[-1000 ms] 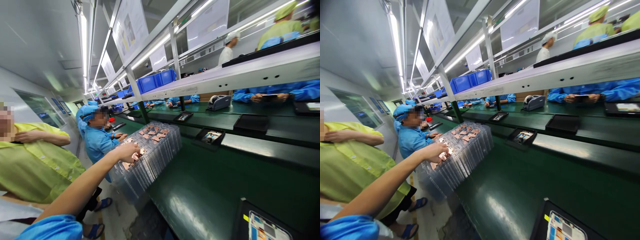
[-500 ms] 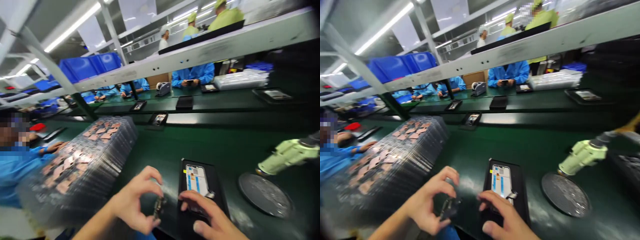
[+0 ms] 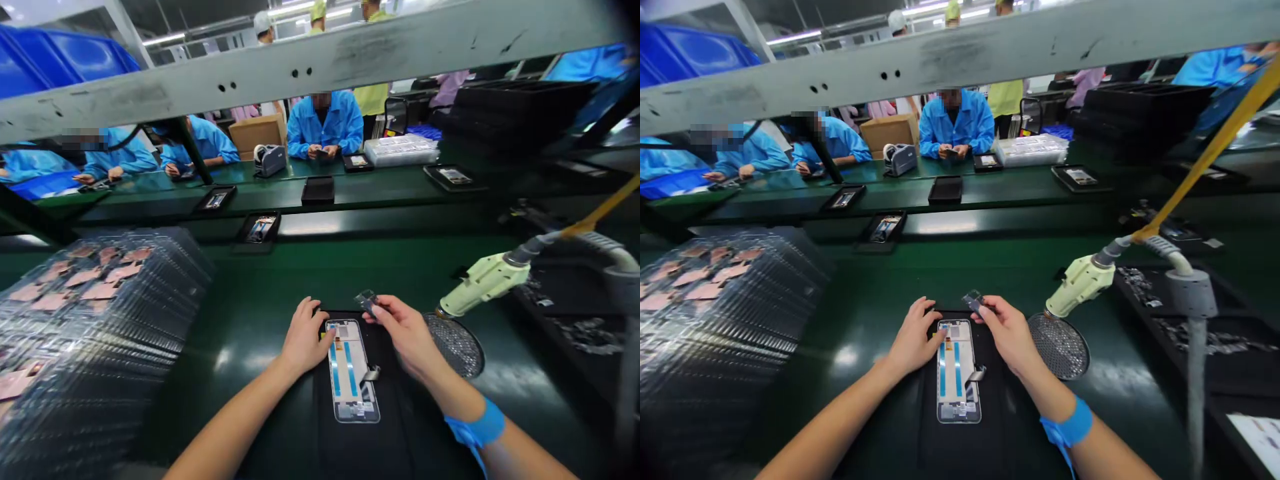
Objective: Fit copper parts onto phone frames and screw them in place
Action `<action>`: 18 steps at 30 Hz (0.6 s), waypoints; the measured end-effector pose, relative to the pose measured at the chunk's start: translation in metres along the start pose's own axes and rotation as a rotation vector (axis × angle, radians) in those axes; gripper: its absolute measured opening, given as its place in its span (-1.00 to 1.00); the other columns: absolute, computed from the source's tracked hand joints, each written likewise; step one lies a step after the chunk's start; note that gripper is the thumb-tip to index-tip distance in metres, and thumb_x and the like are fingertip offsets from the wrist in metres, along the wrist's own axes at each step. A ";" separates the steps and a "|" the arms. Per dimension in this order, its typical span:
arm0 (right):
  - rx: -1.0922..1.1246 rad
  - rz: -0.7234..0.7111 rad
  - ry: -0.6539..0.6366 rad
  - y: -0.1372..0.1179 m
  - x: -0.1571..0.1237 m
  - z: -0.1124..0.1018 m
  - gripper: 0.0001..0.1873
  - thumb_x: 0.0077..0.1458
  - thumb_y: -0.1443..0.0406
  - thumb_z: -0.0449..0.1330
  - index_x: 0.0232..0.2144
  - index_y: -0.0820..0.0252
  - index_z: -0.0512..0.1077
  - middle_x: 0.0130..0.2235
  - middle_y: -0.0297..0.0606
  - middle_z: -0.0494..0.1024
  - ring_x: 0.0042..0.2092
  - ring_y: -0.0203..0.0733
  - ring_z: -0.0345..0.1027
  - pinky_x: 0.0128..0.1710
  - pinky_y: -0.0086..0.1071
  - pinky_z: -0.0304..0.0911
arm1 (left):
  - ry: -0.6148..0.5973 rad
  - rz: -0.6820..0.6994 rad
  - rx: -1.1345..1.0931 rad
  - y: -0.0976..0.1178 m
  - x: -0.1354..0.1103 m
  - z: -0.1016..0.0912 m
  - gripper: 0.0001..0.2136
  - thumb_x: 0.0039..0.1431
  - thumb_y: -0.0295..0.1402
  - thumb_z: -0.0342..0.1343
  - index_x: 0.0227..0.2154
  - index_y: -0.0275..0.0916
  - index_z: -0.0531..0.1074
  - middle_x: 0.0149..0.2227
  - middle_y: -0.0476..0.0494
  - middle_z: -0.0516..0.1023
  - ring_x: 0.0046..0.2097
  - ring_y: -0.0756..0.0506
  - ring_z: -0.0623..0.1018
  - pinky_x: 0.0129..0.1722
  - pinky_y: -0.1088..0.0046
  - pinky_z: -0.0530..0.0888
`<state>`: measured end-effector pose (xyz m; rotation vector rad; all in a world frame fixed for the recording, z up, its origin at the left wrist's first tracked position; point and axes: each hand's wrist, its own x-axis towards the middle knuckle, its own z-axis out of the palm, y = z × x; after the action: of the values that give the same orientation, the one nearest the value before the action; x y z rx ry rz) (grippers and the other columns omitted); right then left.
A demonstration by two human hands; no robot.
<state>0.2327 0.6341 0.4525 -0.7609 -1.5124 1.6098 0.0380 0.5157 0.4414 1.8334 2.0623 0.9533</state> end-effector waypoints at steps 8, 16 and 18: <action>-0.299 -0.202 -0.065 0.019 -0.007 0.002 -0.81 0.30 0.19 0.20 -0.18 0.12 0.57 -0.15 -0.22 0.57 -0.11 -0.11 0.47 -0.16 -0.36 0.43 | -0.052 -0.005 -0.109 0.000 0.007 0.018 -0.94 0.19 -0.50 0.29 -0.34 -0.21 0.57 0.14 -0.25 0.42 0.32 -0.36 0.27 0.28 -0.10 0.33; -0.557 -0.215 -0.252 0.007 -0.024 -0.007 -0.85 0.31 0.34 0.16 -0.16 0.13 0.54 -0.22 -0.27 0.57 -0.19 -0.13 0.46 -0.15 -0.31 0.35 | -0.015 -0.036 -0.172 0.001 0.009 0.025 -0.93 0.21 -0.52 0.23 -0.36 -0.25 0.55 0.15 -0.30 0.43 0.34 -0.37 0.24 0.29 -0.08 0.32; -0.588 -0.223 -0.309 0.007 -0.026 -0.007 -0.81 0.34 0.34 0.12 -0.17 0.15 0.55 -0.23 -0.24 0.56 -0.18 -0.10 0.44 -0.16 -0.28 0.35 | -0.063 -0.017 -0.196 -0.001 0.010 0.017 -0.91 0.28 -0.50 0.17 -0.29 -0.24 0.56 0.17 -0.30 0.42 0.36 -0.34 0.22 0.30 -0.06 0.32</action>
<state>0.2513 0.6157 0.4429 -0.6320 -2.2577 1.1548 0.0449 0.5302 0.4299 1.7199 1.8720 1.0391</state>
